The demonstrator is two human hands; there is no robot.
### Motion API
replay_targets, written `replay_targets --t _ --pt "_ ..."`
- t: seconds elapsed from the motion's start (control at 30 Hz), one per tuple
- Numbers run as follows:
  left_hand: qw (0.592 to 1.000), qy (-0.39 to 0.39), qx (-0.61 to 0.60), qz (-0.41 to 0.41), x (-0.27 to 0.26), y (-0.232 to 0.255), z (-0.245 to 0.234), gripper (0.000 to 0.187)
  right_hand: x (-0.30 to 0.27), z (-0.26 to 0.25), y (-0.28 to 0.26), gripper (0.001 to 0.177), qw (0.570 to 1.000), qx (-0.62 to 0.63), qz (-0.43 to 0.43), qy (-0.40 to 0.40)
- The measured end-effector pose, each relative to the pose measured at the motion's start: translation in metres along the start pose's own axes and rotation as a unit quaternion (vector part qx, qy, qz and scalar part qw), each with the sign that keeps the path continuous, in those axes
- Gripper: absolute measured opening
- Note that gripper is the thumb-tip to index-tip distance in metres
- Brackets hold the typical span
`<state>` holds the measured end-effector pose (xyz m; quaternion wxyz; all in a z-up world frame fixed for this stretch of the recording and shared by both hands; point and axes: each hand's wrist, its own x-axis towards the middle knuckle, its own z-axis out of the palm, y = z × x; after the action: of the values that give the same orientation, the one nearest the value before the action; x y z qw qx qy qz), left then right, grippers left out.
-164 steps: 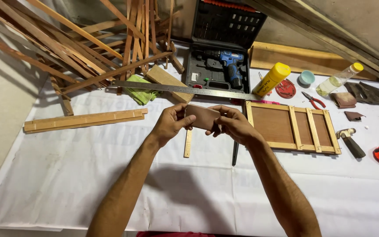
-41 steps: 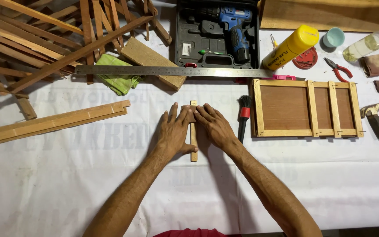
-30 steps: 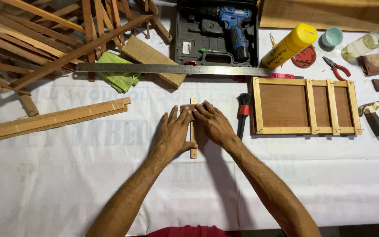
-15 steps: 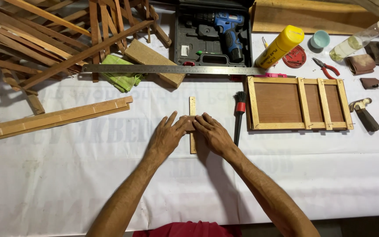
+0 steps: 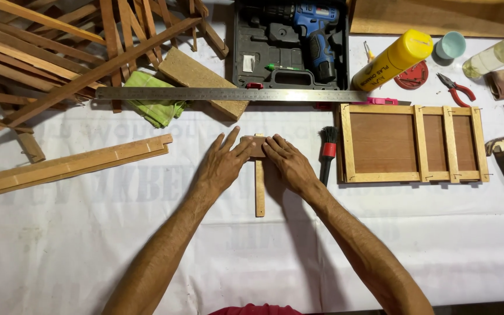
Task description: The person is assembling a small wooden frame or box, measuring, sanding, and hammering small pieces of wood together.
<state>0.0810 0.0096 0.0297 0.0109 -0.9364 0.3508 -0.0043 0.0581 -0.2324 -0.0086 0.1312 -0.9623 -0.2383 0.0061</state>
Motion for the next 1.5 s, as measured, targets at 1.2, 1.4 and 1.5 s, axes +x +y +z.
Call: replay_targets --t 1.2,1.4,1.5 --pt "0.987 0.09 -0.129 0.022 -0.005 0.005 0.031 0.052 0.003 -0.006 -0.007 0.061 1.0 0.001 -0.014 0.016" --pt "0.983 0.08 -0.163 0.008 -0.006 0.009 0.026 0.05 0.006 -0.017 -0.011 0.057 0.999 0.046 -0.014 0.021" --pt "0.984 0.084 -0.155 0.01 -0.018 0.02 0.033 0.049 -0.007 -0.015 -0.018 0.052 0.998 0.051 -0.017 0.029"
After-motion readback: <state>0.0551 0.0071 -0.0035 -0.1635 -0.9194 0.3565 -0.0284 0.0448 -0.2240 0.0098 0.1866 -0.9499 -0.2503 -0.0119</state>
